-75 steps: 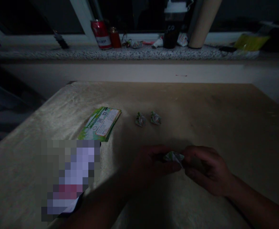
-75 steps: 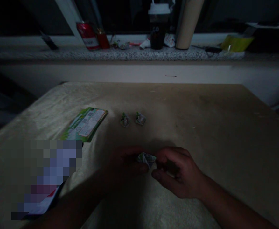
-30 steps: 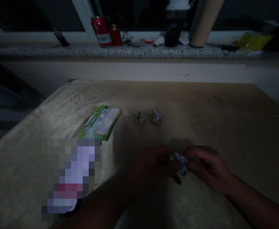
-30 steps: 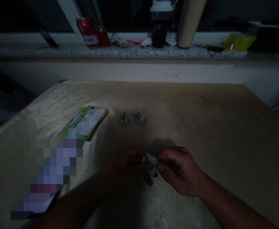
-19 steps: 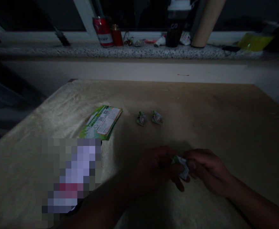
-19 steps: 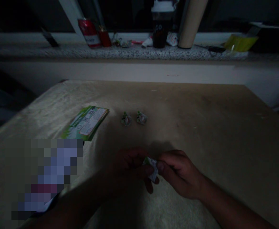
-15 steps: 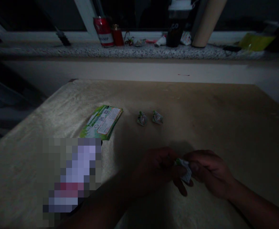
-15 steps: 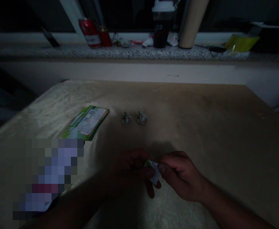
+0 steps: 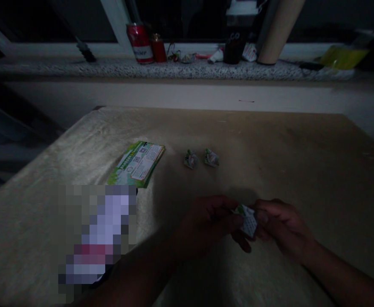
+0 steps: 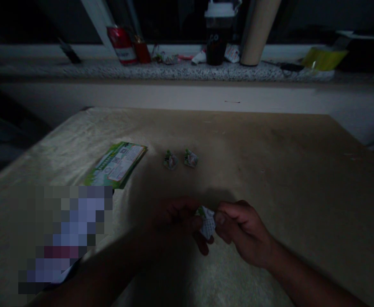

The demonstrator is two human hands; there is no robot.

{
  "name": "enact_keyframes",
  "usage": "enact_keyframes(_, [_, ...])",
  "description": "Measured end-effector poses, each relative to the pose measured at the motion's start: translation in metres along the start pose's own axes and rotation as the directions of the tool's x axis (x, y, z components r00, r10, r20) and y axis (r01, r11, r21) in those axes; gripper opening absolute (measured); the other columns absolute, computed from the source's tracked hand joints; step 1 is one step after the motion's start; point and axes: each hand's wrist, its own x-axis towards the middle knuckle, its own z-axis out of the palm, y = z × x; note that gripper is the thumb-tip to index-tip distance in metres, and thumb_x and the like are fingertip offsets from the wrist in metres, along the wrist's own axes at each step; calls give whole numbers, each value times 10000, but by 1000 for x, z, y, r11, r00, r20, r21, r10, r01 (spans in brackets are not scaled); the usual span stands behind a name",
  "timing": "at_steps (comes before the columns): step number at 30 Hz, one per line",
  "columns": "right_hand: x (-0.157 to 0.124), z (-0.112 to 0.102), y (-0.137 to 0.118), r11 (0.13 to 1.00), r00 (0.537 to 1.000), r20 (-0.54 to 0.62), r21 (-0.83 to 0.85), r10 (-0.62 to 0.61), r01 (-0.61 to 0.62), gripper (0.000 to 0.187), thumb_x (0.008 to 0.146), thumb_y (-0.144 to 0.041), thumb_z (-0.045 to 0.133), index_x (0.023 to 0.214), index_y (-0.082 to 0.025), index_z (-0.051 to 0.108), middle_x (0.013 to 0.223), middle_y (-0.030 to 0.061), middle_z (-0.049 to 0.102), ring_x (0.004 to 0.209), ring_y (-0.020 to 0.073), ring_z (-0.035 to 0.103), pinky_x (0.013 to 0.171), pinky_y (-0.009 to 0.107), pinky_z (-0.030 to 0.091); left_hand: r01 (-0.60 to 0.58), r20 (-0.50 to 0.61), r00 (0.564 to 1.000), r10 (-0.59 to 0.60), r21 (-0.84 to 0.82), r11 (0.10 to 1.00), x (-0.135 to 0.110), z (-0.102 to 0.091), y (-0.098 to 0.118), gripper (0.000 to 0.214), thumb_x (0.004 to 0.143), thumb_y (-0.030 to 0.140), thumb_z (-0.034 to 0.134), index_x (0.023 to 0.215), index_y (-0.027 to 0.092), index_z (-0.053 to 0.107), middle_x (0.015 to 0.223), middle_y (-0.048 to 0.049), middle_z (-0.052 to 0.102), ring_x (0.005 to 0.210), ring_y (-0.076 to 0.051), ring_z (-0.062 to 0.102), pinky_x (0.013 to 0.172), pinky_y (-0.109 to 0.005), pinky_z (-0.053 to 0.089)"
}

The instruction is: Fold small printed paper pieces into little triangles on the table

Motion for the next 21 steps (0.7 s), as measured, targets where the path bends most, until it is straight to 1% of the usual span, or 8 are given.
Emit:
enact_keyframes(3, [1,-2,1,1000,999,45,-26,-13,14,456,1062,-466,496,708,-189,571,546,-36,488,464,102,460,444,229,340,-5,-12,1000,5,16,1000,-2,1,1,231,885,345,804,934,129,738,813,-46,777,652,-146,750,639,-256,612])
enact_keyframes(6, [1,0,-1,999,996,80,3,35,-36,440,1068,-388,511,686,-180,574,532,-40,484,452,89,445,431,212,322,-20,-2,1000,20,24,1000,-3,1,0,230,891,343,798,942,129,734,828,-52,776,666,-152,752,636,-257,613])
enact_keyframes(10, [1,8,-7,957,987,73,244,143,-157,456,1063,-401,524,670,-175,569,456,-67,426,391,66,358,399,188,289,-32,22,999,31,38,999,-5,0,0,232,899,342,792,945,124,729,838,-65,778,680,-169,765,651,-275,621])
enact_keyframes(12, [1,12,-7,906,980,77,374,186,-201,460,1051,-421,544,661,-178,560,427,-79,395,379,67,353,411,190,338,-34,28,999,34,31,999,-5,-1,-1,228,902,335,791,942,122,720,838,-75,782,685,-177,768,658,-287,624])
enact_keyframes(14, [1,14,-5,867,976,90,448,199,-218,464,1044,-441,549,659,-183,552,421,-83,387,378,74,368,436,212,410,-39,34,999,39,6,999,-4,-1,-1,232,894,335,799,937,127,706,831,-76,782,682,-180,767,657,-295,622])
enact_keyframes(16, [-1,13,0,883,980,91,425,178,-200,462,1045,-448,542,669,-182,557,435,-79,402,386,79,380,449,231,443,-27,17,999,27,-14,1000,-3,-1,-2,258,869,351,821,931,138,690,813,-65,774,677,-178,759,655,-299,615])
enact_keyframes(17, [-2,12,2,912,982,91,363,168,-189,452,1049,-429,544,676,-176,567,446,-74,414,389,75,376,433,216,408,-10,2,1000,10,-9,1000,-3,-1,-3,283,847,366,840,920,141,685,791,-54,763,667,-172,750,652,-294,608])
enact_keyframes(21, [-5,6,4,960,988,112,247,108,-133,407,1062,-380,529,729,-161,615,494,-74,403,411,69,350,420,208,340,97,-49,995,-91,145,985,-3,0,-1,394,799,487,853,828,124,700,707,-23,687,615,-122,667,620,-243,546])
